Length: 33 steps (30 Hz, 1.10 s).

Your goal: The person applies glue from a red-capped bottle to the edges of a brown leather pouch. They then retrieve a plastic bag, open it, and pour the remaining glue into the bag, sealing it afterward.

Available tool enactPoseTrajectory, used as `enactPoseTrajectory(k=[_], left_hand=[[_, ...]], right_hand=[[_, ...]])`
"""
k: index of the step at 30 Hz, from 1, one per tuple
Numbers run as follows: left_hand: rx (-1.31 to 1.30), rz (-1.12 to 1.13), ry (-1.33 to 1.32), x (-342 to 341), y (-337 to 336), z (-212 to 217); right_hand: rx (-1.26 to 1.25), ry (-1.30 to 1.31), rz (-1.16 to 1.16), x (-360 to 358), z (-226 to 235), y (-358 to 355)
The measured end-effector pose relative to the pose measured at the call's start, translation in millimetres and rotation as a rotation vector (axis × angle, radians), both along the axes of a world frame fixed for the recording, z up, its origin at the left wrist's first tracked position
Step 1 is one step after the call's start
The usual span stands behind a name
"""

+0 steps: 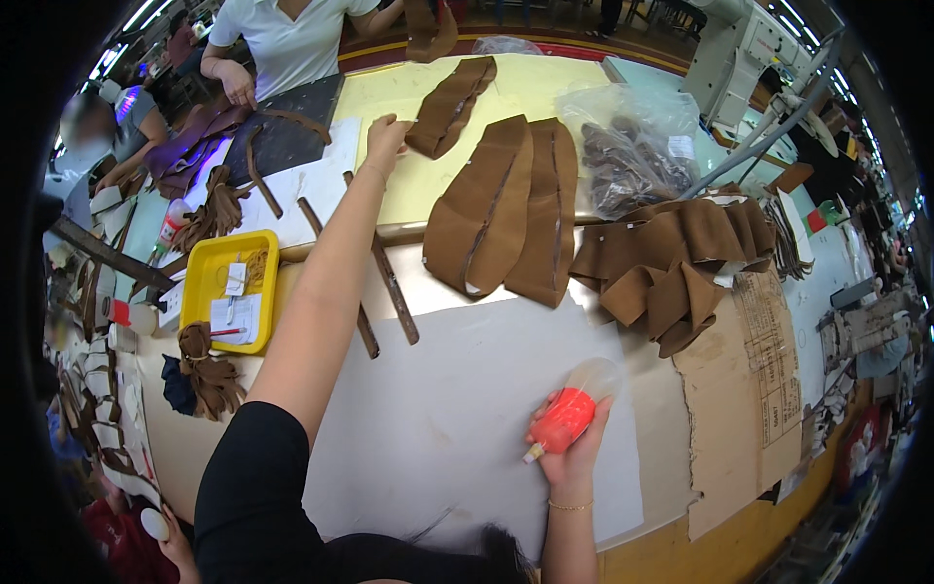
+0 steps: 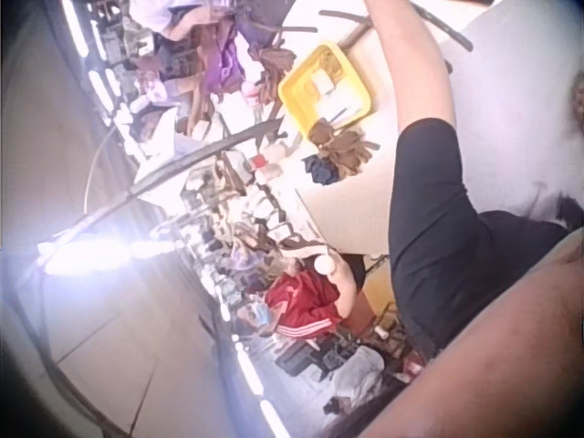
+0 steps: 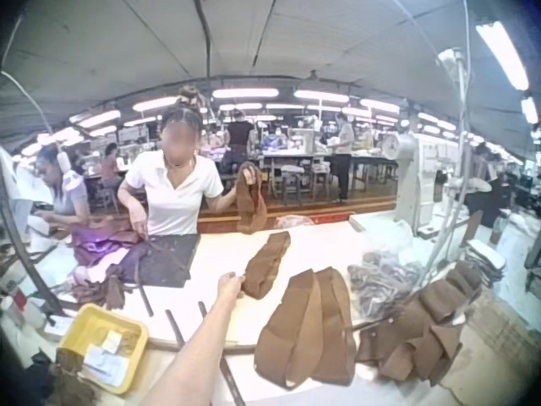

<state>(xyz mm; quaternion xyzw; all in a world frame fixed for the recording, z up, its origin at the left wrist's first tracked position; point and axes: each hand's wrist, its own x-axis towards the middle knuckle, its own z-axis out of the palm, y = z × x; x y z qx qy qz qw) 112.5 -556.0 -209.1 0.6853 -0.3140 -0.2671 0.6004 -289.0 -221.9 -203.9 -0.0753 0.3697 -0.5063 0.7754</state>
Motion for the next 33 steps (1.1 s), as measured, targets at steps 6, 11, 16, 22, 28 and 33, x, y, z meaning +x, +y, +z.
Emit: enactPoseTrajectory(k=[6, 11, 16, 22, 28, 33], left_hand=[[-0.085, -0.455, -0.077, -2.1, 102.1, 73.2], [-0.01, -0.494, -0.379, 2.9, 277.6, 74.2], [0.192, -0.248, -0.839, 8.6, 433.3, 1.7], [0.18, -0.166, -1.018, 2.7, 458.1, -24.5], [0.164, -0.146, -0.951, 1.7, 456.9, -24.7], [0.147, -0.153, -0.94, 5.8, 460.6, -27.4]], right_hand=[[0.069, 0.015, -0.037, 7.6, 7.5, -1.6], [0.05, -0.036, 0.006, 8.2, 6.1, -4.1], [0.022, -0.055, 0.035, 8.1, 5.5, -3.9], [-0.033, -0.059, -0.018, 13.0, 8.2, 0.6], [-0.093, -0.173, 0.061, 4.4, 2.8, 1.4], [-0.092, -0.096, -0.001, 12.4, 6.6, 3.3]])
